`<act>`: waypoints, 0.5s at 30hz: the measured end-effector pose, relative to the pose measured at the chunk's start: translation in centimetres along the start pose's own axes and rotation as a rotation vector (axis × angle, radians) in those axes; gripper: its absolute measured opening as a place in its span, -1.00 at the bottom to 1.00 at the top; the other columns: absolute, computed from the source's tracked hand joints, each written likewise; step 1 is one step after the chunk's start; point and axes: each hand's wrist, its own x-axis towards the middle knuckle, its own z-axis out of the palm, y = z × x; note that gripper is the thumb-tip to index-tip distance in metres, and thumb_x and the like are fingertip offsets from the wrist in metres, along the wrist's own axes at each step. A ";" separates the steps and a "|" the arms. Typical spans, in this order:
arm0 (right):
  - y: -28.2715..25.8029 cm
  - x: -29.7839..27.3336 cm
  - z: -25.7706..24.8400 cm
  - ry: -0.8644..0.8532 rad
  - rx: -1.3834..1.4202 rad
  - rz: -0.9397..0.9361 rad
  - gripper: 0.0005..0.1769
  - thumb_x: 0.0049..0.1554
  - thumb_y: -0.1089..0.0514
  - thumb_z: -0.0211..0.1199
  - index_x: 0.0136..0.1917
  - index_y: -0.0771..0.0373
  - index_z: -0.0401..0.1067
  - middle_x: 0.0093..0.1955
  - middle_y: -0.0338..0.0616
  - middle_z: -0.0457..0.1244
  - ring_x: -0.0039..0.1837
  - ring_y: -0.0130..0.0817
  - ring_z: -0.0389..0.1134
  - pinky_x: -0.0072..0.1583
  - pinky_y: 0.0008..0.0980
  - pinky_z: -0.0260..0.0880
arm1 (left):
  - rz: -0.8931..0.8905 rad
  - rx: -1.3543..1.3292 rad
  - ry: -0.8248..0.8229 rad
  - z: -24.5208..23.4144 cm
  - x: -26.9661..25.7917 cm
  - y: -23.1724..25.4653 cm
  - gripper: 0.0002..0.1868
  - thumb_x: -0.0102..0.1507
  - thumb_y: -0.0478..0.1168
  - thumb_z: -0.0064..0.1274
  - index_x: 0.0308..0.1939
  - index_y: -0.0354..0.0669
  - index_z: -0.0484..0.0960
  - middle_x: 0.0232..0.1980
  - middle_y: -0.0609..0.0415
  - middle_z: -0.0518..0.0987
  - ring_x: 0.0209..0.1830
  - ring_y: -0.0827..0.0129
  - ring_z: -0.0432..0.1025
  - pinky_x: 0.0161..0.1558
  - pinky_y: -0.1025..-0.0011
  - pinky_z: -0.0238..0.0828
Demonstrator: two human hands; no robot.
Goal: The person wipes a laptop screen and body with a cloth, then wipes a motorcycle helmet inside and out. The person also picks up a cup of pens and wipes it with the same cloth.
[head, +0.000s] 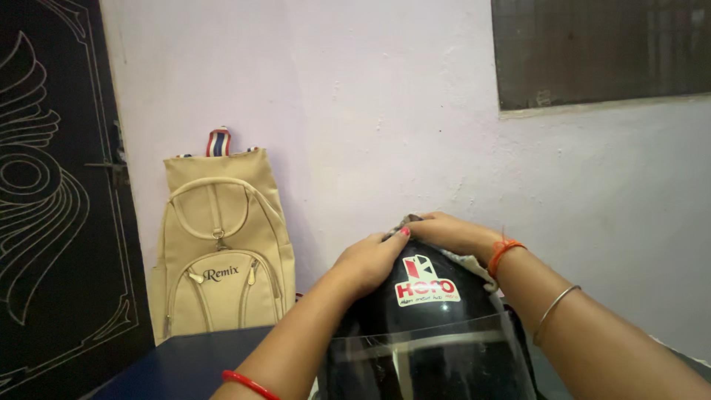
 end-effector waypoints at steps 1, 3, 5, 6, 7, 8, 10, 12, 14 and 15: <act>0.0 -0.7 -0.3 0.023 -0.050 0.020 -0.53 0.17 -0.05 0.11 0.16 0.31 0.57 0.12 -0.04 0.45 0.12 -0.30 0.42 0.19 -0.36 0.37 | 0.013 0.011 -0.002 0.0 0.3 -0.2 -0.25 0.26 0.32 -0.33 0.24 -0.10 0.59 0.21 -0.15 0.62 0.25 0.05 0.49 0.28 0.24 0.31; 0.0 -2.3 -0.5 0.069 -0.149 0.062 -0.48 0.19 -0.13 0.12 0.16 0.27 0.61 0.13 -0.10 0.46 0.13 -0.42 0.40 0.20 -0.50 0.26 | 0.038 0.032 -0.007 0.2 1.0 -0.5 -0.30 0.27 0.25 -0.30 0.15 -0.15 0.66 0.14 -0.16 0.67 0.16 0.06 0.55 0.23 0.24 0.35; 0.3 -4.3 -0.7 0.099 -0.057 0.148 -0.49 0.16 -0.13 0.12 0.16 0.23 0.61 0.10 -0.14 0.46 0.08 -0.46 0.41 0.15 -0.50 0.29 | 0.067 0.022 -0.049 0.6 1.7 -1.1 -0.33 0.29 0.20 -0.33 0.10 -0.18 0.69 0.11 -0.16 0.69 0.12 0.05 0.57 0.21 0.24 0.37; 0.2 -4.9 -0.6 0.111 -0.011 0.190 -0.49 0.15 -0.13 0.12 0.16 0.21 0.61 0.09 -0.16 0.47 0.06 -0.47 0.42 0.13 -0.50 0.31 | 0.080 0.017 -0.069 0.8 2.1 -1.6 -0.35 0.30 0.17 -0.35 0.08 -0.19 0.70 0.10 -0.16 0.70 0.10 0.05 0.59 0.20 0.23 0.38; -0.2 -4.8 -0.2 0.099 0.013 0.170 -0.52 0.14 -0.11 0.14 0.15 0.21 0.60 0.06 -0.13 0.47 0.04 -0.43 0.44 0.12 -0.46 0.35 | 0.157 0.147 -0.055 0.9 2.7 -1.9 -0.38 0.33 0.13 -0.39 0.11 -0.18 0.66 0.14 -0.19 0.65 0.14 0.00 0.54 0.22 0.19 0.35; -0.4 -4.8 0.2 0.086 0.038 0.150 -0.55 0.13 -0.08 0.16 0.13 0.21 0.58 0.04 -0.09 0.47 0.02 -0.38 0.45 0.11 -0.42 0.40 | 0.234 0.278 -0.042 1.3 3.4 -2.0 -0.40 0.36 0.08 -0.43 0.14 -0.17 0.62 0.18 -0.23 0.60 0.18 -0.06 0.49 0.23 0.15 0.32; -1.0 -4.1 0.2 0.061 0.079 0.089 -0.59 0.10 -0.04 0.20 0.11 0.22 0.57 0.00 -0.08 0.47 0.00 -0.34 0.46 0.10 -0.38 0.45 | 0.271 0.389 -0.028 1.2 4.6 -2.4 -0.43 0.40 0.03 -0.48 0.18 -0.15 0.57 0.23 -0.27 0.53 0.23 -0.12 0.42 0.25 0.10 0.28; -0.6 -3.5 -0.1 0.036 0.118 0.031 -0.61 0.09 -0.02 0.22 0.08 0.24 0.58 0.00 -0.12 0.46 0.00 -0.36 0.43 0.10 -0.36 0.44 | 0.191 0.341 -0.047 1.4 5.4 -2.8 -0.45 0.41 0.02 -0.51 0.22 -0.11 0.53 0.25 -0.29 0.49 0.25 -0.14 0.38 0.28 0.09 0.25; 0.8 -2.8 -0.2 0.019 0.122 0.051 -0.57 0.12 -0.05 0.19 0.09 0.27 0.58 0.01 -0.12 0.46 0.01 -0.36 0.43 0.10 -0.38 0.43 | 0.222 0.332 -0.037 1.7 5.4 -3.1 -0.48 0.40 0.02 -0.46 0.17 -0.11 0.56 0.22 -0.29 0.52 0.23 -0.12 0.42 0.26 0.11 0.28; 1.4 -2.3 -0.5 0.012 0.123 0.056 -0.56 0.13 -0.07 0.18 0.10 0.28 0.58 0.01 -0.12 0.46 0.01 -0.37 0.43 0.10 -0.39 0.42 | 0.240 0.329 -0.028 1.5 5.4 -3.0 -0.49 0.39 0.02 -0.43 0.15 -0.11 0.57 0.20 -0.29 0.53 0.22 -0.10 0.43 0.25 0.11 0.29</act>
